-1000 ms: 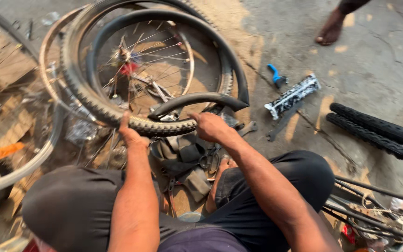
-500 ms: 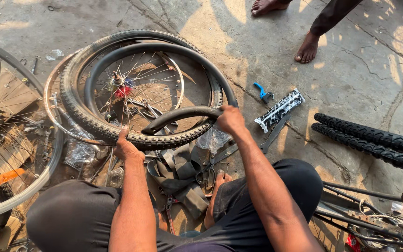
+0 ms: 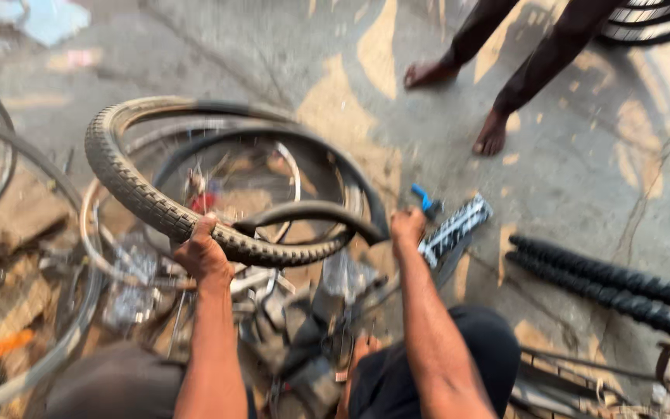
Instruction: The person removes a bicycle tire from the rim using tire levers, then removes the inner tube. They then use pliers to adjust the spokes on the bare wheel rim.
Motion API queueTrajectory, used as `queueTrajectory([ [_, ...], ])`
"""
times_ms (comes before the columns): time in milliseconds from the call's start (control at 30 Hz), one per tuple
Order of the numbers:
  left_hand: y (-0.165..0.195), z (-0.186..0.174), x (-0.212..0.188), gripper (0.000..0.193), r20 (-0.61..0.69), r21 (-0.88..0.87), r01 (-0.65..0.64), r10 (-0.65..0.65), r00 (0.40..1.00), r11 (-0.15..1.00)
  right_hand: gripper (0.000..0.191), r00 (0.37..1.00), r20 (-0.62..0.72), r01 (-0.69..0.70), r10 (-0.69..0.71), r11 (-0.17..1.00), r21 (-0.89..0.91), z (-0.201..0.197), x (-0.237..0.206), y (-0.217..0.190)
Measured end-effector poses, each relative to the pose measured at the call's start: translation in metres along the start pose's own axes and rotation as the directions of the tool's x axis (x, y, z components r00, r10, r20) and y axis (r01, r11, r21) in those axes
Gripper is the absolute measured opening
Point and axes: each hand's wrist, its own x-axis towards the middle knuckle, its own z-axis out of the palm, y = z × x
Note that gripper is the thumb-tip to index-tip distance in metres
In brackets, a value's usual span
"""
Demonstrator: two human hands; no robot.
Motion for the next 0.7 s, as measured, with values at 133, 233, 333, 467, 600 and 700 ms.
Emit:
queueTrajectory([
  [133, 0.058, 0.101, 0.003, 0.021, 0.376, 0.058, -0.128, 0.097, 0.921, 0.99, 0.049, 0.998, -0.052, 0.025, -0.027, 0.999, -0.047, 0.0, -0.011, -0.028],
  [233, 0.096, 0.174, -0.016, 0.021, 0.553, 0.228, -0.209, 0.05, 0.832, 0.951, 0.044, 0.985, 0.043, -0.171, 0.168, 0.984, 0.054, -0.012, -0.024, -0.043],
  [333, 0.131, 0.228, -0.038, 0.026, 0.631, 0.317, -0.294, 0.031, 0.775, 0.902, 0.041, 0.986, 0.055, -0.165, 0.16, 0.982, 0.091, -0.028, -0.033, -0.051],
  [467, 0.205, 0.262, -0.04, 0.027, 0.885, 0.305, -0.656, 0.049, 0.463, 0.69, 0.039, 0.978, 0.048, -0.208, 0.202, 0.964, 0.164, -0.05, -0.04, -0.063],
  [600, 0.295, 0.279, -0.019, 0.037, 0.957, 0.249, -0.961, 0.12, 0.263, 0.122, 0.031, 0.981, 0.041, -0.194, 0.19, 0.967, 0.165, -0.07, -0.051, -0.078],
  [700, 0.348, 0.272, -0.02, 0.036, 0.847, 0.306, -0.769, 0.208, 0.489, 0.562, 0.029, 0.962, 0.134, -0.271, 0.237, 0.88, 0.389, -0.073, -0.06, -0.085],
])
